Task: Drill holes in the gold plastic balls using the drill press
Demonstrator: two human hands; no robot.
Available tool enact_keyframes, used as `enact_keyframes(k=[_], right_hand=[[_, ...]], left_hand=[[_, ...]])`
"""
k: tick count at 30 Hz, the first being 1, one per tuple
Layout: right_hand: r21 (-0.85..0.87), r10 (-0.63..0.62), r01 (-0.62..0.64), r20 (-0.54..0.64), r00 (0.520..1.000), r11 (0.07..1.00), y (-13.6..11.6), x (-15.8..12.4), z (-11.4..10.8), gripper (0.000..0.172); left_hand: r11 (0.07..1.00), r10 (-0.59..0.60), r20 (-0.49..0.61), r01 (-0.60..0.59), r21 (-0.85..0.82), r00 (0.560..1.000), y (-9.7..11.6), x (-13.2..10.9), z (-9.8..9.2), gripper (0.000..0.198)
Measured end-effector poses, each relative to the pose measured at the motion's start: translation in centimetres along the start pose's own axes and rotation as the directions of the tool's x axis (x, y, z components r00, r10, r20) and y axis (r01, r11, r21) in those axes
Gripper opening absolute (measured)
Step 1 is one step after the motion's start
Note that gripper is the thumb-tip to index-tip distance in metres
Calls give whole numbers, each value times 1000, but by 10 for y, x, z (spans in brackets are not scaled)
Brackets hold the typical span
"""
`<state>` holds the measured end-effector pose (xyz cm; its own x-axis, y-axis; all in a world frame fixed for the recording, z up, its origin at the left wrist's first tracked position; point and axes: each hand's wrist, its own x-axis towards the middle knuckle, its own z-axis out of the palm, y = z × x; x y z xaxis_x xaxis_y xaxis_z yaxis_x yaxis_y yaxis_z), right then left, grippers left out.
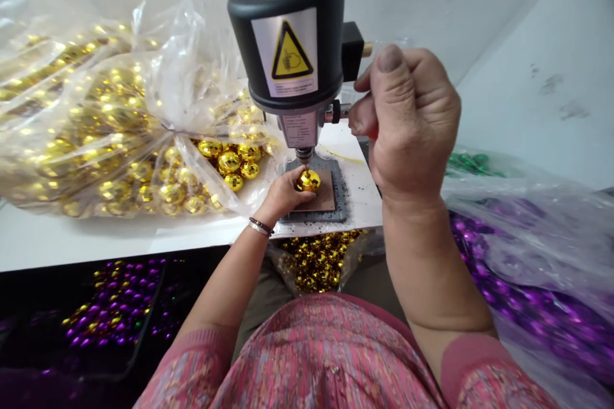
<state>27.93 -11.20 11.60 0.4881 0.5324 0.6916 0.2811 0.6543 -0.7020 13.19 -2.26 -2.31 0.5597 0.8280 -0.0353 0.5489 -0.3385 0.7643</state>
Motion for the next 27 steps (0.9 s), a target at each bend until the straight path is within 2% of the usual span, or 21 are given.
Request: enact_keyframes(k=[4, 9, 20, 27], right_hand=[[-51, 8, -9, -18, 1000, 999, 2, -8, 0, 38], [-27, 6, -7, -63, 998, 1000, 6, -18, -1, 35], [26, -93, 98, -142, 985, 995, 20, -34, -1, 28], [25, -168, 177, -208, 964, 984, 34, -42, -1, 25]], left_hand=[[999, 6, 13, -5, -45, 1000, -5, 1, 3, 76], [997, 42, -2, -42, -60, 999, -11, 2, 6, 77], [996, 66, 21, -65, -61, 998, -9, -2, 4, 71], [998, 63, -7, -63, -24, 998, -7, -3, 6, 63]])
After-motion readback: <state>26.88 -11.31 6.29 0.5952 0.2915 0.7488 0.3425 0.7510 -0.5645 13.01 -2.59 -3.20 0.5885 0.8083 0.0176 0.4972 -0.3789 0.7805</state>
